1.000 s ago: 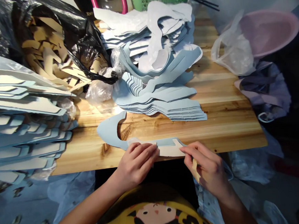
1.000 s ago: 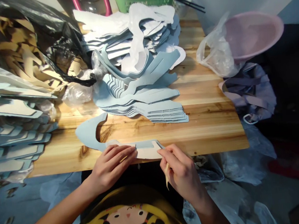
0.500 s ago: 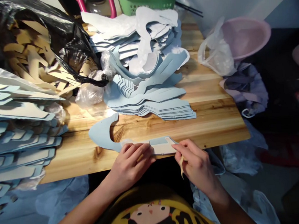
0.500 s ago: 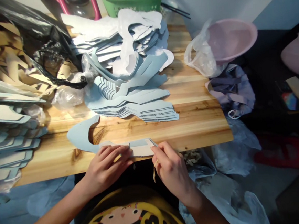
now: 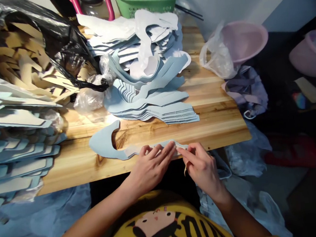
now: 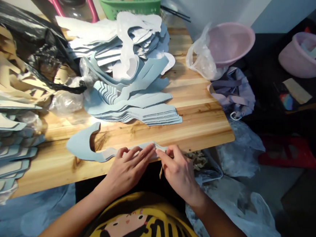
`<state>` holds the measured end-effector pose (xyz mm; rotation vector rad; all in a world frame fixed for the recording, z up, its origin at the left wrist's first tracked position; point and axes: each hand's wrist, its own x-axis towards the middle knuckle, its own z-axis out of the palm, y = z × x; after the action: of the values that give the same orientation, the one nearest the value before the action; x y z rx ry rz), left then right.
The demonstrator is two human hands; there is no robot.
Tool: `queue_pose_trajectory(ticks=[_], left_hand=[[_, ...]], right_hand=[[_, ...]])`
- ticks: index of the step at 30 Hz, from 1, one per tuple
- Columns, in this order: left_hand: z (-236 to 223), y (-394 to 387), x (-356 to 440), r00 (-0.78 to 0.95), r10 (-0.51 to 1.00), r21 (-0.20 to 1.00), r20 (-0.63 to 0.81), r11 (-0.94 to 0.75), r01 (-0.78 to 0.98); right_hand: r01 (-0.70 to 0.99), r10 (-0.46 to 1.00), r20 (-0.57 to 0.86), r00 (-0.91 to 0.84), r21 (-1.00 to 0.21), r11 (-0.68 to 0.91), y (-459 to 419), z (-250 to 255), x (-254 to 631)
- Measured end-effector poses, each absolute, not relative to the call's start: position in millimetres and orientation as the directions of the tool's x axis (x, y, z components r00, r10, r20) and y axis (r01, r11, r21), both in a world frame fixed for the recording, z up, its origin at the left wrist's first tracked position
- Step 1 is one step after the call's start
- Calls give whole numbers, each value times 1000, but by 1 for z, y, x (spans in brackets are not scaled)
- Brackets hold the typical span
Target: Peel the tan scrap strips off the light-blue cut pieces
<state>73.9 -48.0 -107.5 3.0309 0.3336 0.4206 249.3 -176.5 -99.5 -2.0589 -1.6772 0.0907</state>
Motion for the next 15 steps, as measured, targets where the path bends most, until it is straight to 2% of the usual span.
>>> queue_pose_trajectory(ticks=[5,7,11,13,15], left_hand=[[-108,-52,76,944,258,71,208,-966,248],[-106,-55,78,949,273,72,157,-962,265],[-100,-63,86,938,338,64,78,-940,334],[-98,-65,88,940,327,69,93,-944,322],[-99,-63,84,938,314,79,149,-949,305]], right_hand=[[916,935,232,268,-361,-173,-194,-108,260],[907,902,301,311,-377,-187,-199,-111,265],[861,788,481,384,-495,-117,-223,-130,272],[868,771,506,387,-481,-120,-243,-153,279],[865,713,515,475,-424,-270,-260,-183,294]])
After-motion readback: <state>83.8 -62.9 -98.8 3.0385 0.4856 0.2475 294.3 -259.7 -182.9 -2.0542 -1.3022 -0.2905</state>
